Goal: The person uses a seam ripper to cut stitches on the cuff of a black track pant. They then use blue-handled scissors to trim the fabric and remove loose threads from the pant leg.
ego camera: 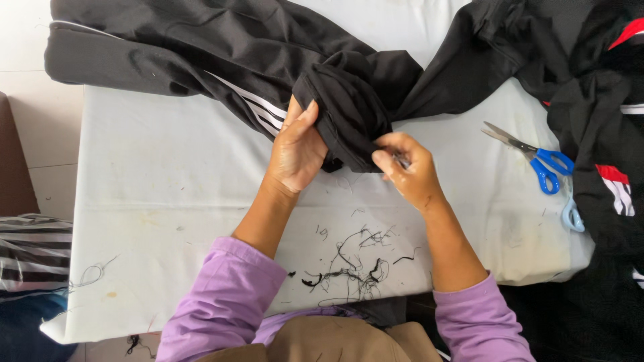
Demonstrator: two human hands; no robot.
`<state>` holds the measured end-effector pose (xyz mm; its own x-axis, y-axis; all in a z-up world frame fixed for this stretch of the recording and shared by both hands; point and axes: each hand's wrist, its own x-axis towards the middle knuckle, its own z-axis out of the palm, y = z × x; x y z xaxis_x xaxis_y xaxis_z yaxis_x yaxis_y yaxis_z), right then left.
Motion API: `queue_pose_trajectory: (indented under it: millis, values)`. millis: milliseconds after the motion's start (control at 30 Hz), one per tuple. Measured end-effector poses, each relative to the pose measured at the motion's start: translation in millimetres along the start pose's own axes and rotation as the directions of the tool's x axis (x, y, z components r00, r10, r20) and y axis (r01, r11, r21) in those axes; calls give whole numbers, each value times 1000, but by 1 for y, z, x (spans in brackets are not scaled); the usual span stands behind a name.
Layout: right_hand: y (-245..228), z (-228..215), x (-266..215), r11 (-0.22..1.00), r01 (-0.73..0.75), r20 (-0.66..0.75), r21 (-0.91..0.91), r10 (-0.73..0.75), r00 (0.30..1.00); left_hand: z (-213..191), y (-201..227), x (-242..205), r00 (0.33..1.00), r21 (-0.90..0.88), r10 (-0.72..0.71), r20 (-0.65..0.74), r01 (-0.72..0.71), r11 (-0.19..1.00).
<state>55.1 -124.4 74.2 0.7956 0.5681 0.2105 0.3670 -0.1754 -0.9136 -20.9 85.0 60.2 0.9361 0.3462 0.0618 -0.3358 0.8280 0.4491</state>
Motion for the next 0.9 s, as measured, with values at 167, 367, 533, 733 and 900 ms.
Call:
queue_pose_trajectory:
  millis: [167,367,533,733,900]
  values:
    - [3,-8,-1,912,341,-96,-228,-370,924,5,-10,-1,999,36,-13,37,12,999]
    - [17,2,12,904,144,25,-403,-146,989,-41,-71,9,997,312,-75,-14,76,947]
    - [30,-1,7,949,13,-19,-314,-20,1000,-50,-89,13,998,491,-10,-70,43,870]
    - [9,2,-6,966,145,-261,-213,-199,945,-52,-109,9,992,420,9,-128,46,906]
    - [12,4,-5,966,68,-170,-251,-113,979,-37,-104,2,978,377,-44,-205,120,919]
